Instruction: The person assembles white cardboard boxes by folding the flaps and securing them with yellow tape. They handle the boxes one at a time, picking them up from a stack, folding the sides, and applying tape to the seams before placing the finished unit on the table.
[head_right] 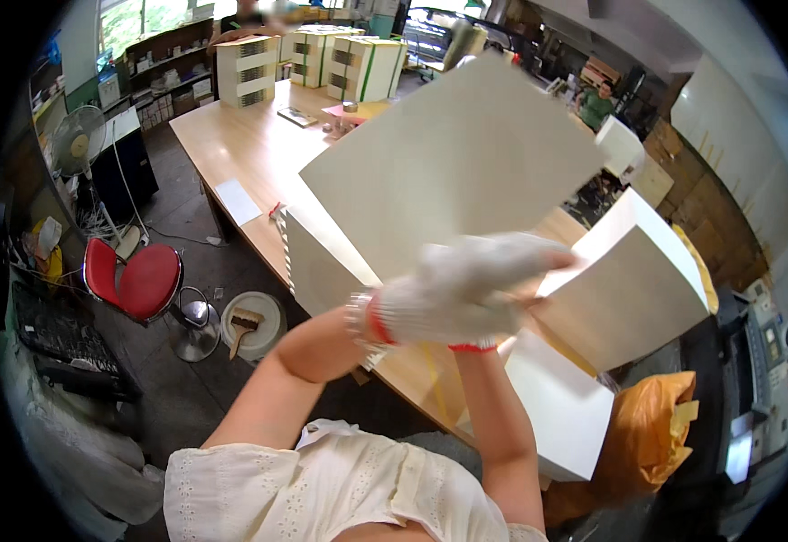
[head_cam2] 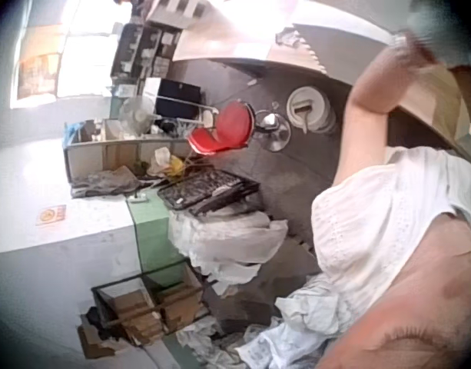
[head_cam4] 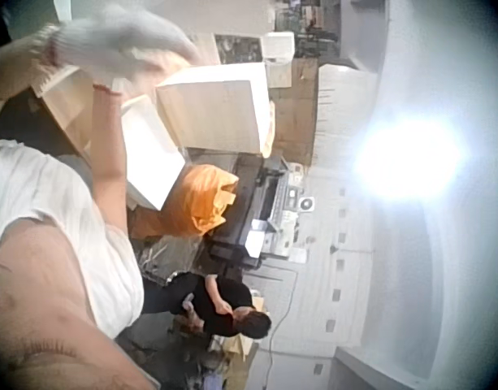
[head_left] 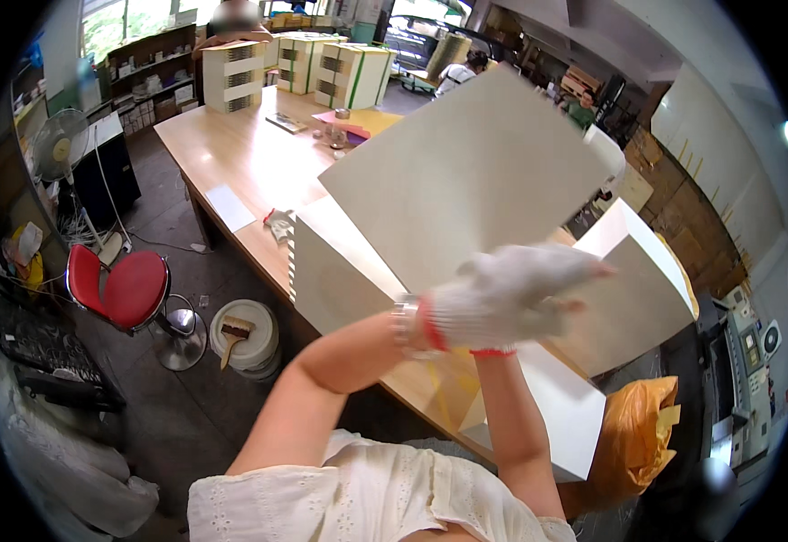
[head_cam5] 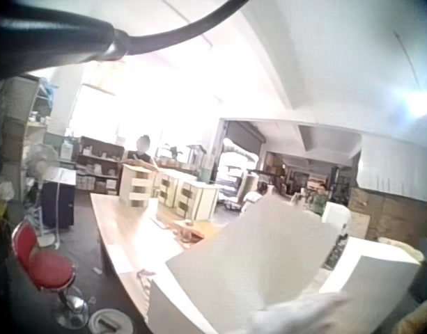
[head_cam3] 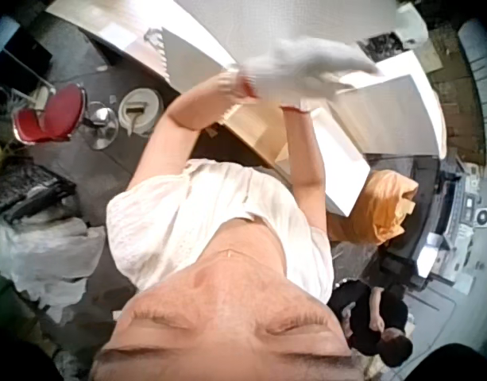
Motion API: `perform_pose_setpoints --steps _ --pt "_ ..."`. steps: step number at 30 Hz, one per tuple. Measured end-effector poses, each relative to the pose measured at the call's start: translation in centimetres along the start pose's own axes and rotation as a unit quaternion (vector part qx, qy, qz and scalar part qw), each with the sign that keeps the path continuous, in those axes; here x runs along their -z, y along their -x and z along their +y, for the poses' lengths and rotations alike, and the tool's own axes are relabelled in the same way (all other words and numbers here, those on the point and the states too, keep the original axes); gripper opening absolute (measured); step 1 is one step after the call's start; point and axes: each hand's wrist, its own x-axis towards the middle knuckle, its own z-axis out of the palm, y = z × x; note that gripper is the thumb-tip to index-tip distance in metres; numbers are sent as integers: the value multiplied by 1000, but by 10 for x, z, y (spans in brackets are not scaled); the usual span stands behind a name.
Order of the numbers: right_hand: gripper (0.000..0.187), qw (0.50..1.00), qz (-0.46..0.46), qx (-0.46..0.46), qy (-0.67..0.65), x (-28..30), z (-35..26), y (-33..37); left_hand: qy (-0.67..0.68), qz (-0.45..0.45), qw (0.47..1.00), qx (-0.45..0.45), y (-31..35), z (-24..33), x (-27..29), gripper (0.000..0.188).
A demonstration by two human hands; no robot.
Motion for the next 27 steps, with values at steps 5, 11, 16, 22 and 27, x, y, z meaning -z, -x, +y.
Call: perform_pose_setpoints --steps 5,11,16,22,27 --pt "33 976 -20 -200 -79 -17 25 -54 -139 218 944 205 107 -85 121 40" --pt "45 921 -185 -51 339 -33 -19 -9 -94 175 884 423 216 -169 216 43" --pt "70 705 -208 120 667 -66 -30 26 -50 96 912 396 209 -182 220 50" --pt "70 660 -212 135 708 -77 -21 26 -30 104 918 383 217 -190 220 41" --pt "65 686 -188 107 695 -88 -21 32 207 208 888 355 242 -235 229 32"
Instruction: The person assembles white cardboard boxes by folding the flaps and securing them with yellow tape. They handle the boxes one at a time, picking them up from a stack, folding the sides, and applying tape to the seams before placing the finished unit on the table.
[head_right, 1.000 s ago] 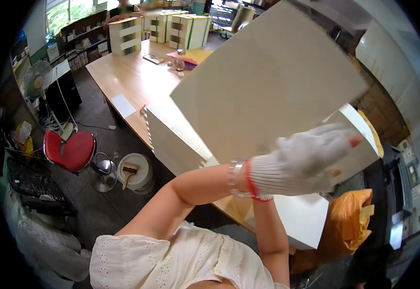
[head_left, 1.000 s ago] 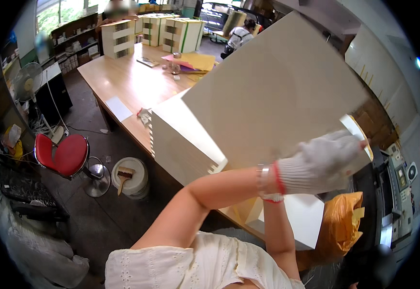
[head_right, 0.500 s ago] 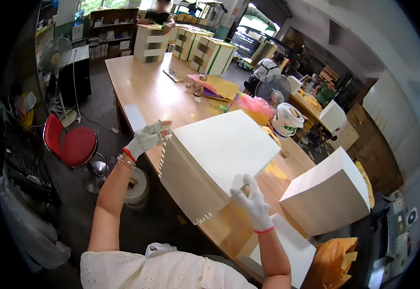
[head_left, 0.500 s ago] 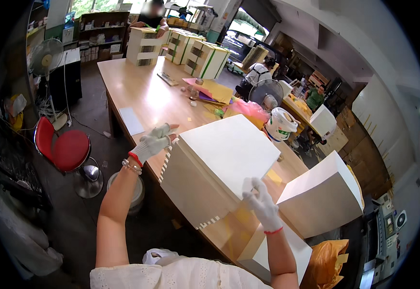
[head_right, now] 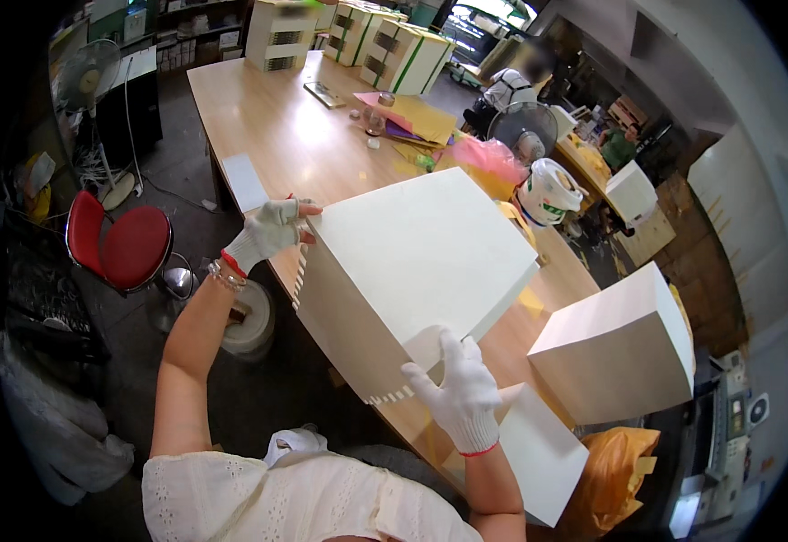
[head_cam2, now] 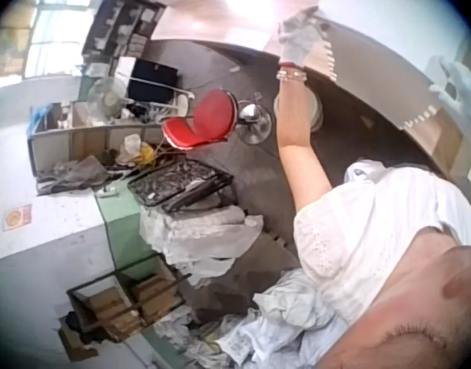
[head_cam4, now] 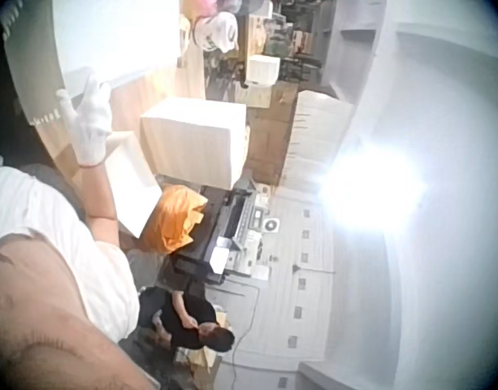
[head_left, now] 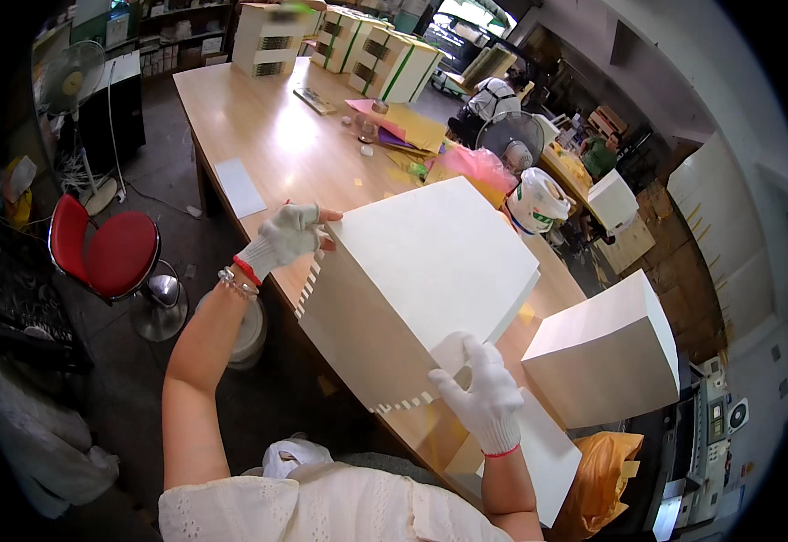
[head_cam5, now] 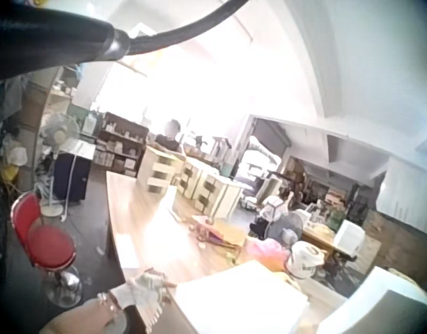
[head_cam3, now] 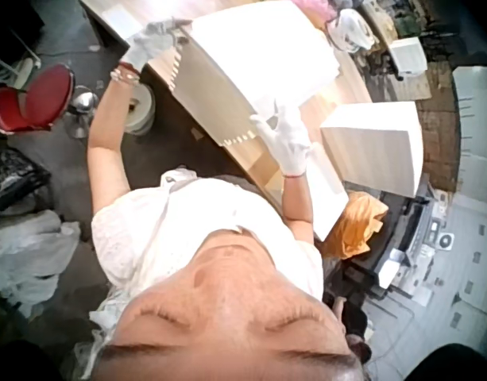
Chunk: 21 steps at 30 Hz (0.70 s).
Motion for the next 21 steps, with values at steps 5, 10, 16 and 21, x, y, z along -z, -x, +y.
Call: perform_pose_setpoints --steps 5,10,16,21 --pt "63 999 38 19 -9 -8 6 3 -123 15 992 12 3 25 -12 30" --pt "61 998 43 20 -41 -11 9 2 -124 -21 991 38 5 53 -17 28" --pt "61 997 70 31 -9 -20 10 9 -101 -7 992 73 3 60 -19 26" --pt "60 998 62 33 -8 -29 11 13 -154 -22 986 60 3 66 -19 28"
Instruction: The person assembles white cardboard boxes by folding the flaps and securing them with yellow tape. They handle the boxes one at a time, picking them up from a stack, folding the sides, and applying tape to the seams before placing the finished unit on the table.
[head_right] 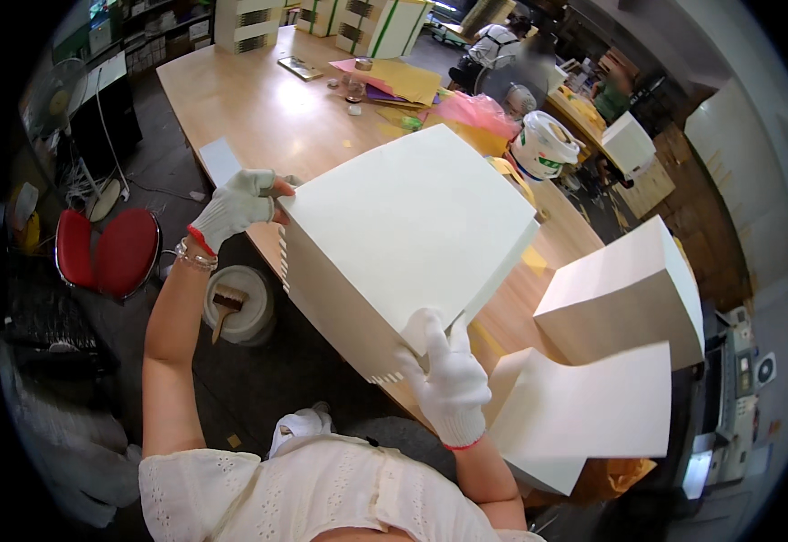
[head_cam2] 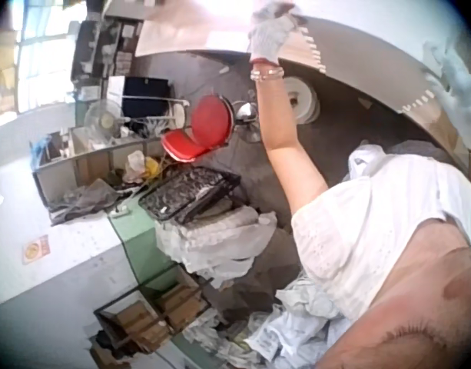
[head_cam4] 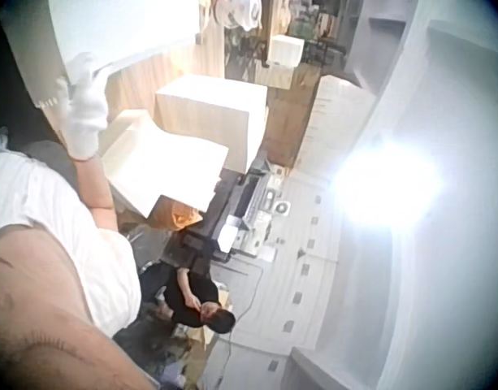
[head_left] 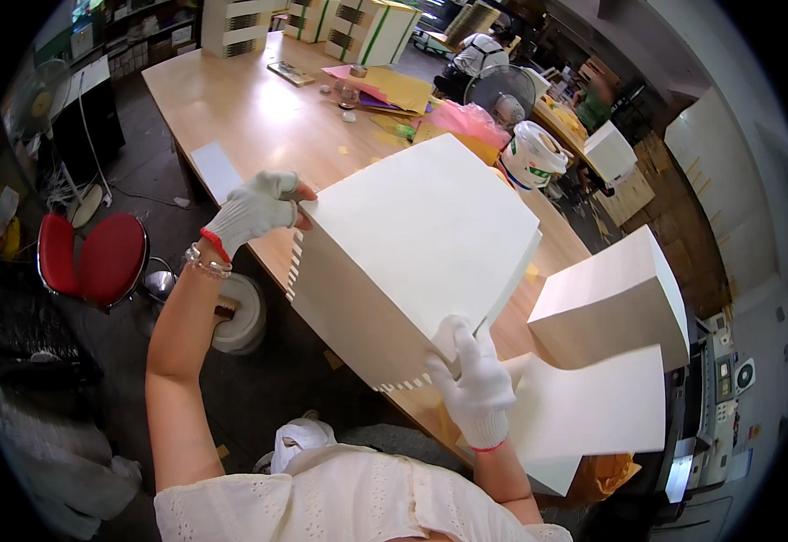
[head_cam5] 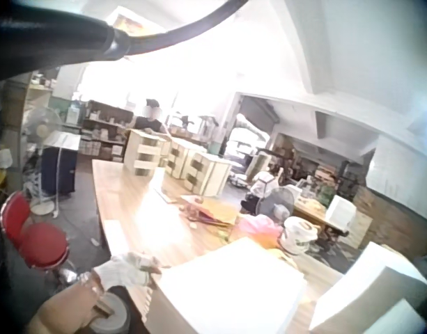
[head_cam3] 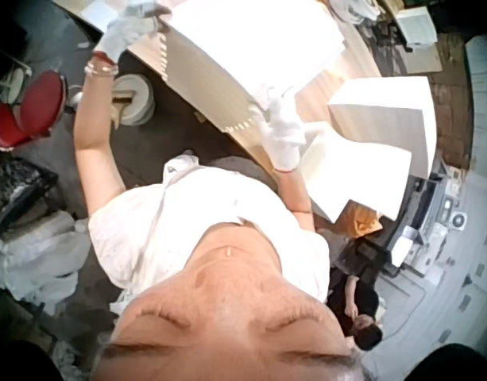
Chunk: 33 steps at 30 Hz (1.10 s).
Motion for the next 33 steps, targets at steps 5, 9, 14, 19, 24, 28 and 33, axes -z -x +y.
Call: perform_pose_setpoints --steps 5,9,14,19,24,28,33 --pt "55 992 0 -40 -120 4 7 8 -83 30 996 33 -2 -17 -3 36" --pt "52 973 148 -85 -157 -24 76 52 18 99 993 -64 21 -7 -21 55" --pt "52 961 11 -274 33 -35 120 121 -370 174 881 -238 28 47 -77 60" --pt "54 921 -46 -356 150 -57 201 202 -504 5 824 -258 33 85 -125 49" --pt "47 880 126 -451 81 -40 261 324 -367 -35 856 -362 47 119 -213 38" --pt "30 889 149 -379 209 31 262 338 -235 -185 882 -365 74 116 -284 36" --pt "18 844 276 -347 301 75 303 423 -203 -408 847 -272 102 108 -454 38"
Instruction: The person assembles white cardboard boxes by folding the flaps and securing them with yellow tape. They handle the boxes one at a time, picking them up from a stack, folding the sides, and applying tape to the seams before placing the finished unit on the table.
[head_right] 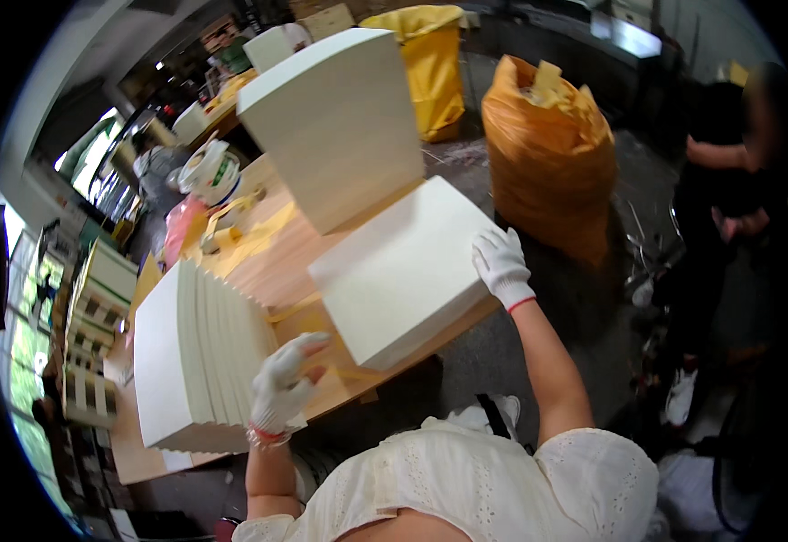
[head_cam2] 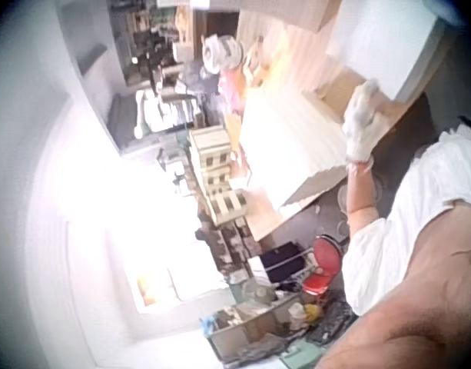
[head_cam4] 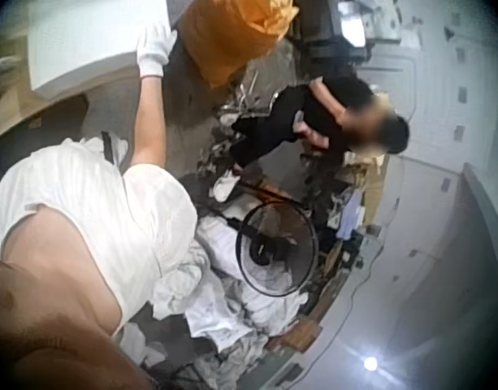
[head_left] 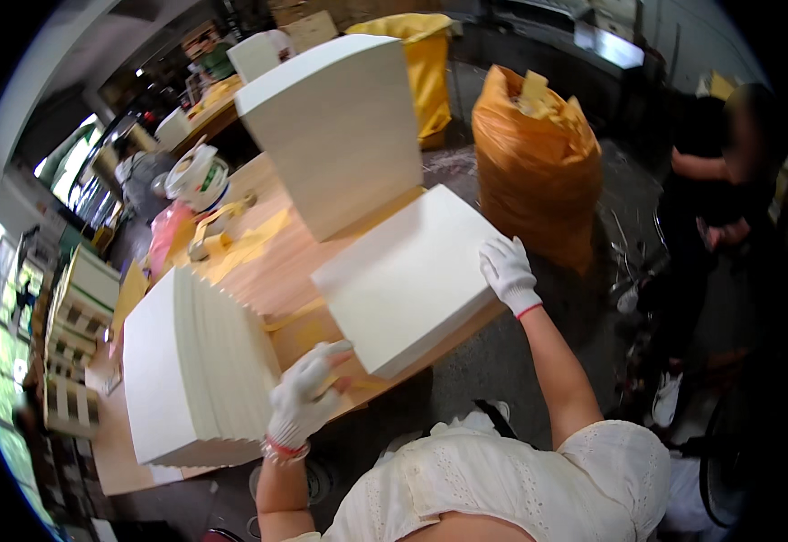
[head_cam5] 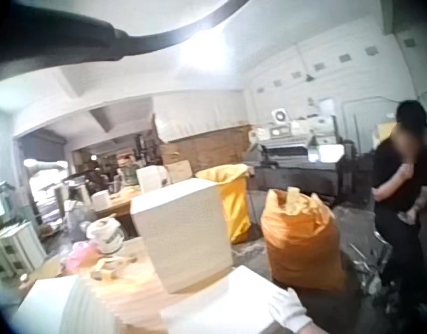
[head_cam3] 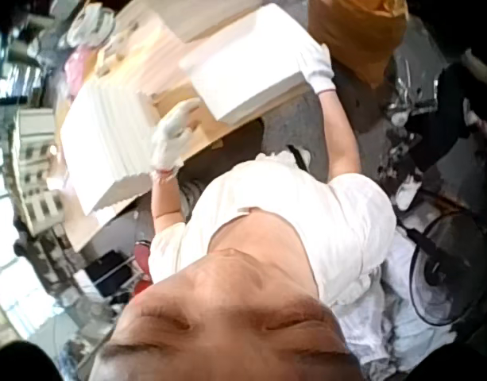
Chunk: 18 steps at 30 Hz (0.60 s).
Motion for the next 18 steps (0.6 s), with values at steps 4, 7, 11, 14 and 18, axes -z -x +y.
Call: perform_pose_setpoints --steps 4,7,11,14,18 --pt "32 890 -61 -271 -363 -13 64 25 -20 -90 995 -32 -96 11 -122 30" --pt "36 843 -90 -270 -456 -17 78 29 -19 -62 997 -48 -145 -8 -209 29" --pt "35 719 -75 -310 -618 -25 99 38 -222 -7 968 -115 -184 -6 -281 29" --pt "35 632 -49 -353 -688 -31 101 49 -241 23 960 -142 -186 -1 -283 27" --pt "31 487 -1 -440 -754 -17 100 53 -176 -22 976 -126 -191 -21 -273 23"
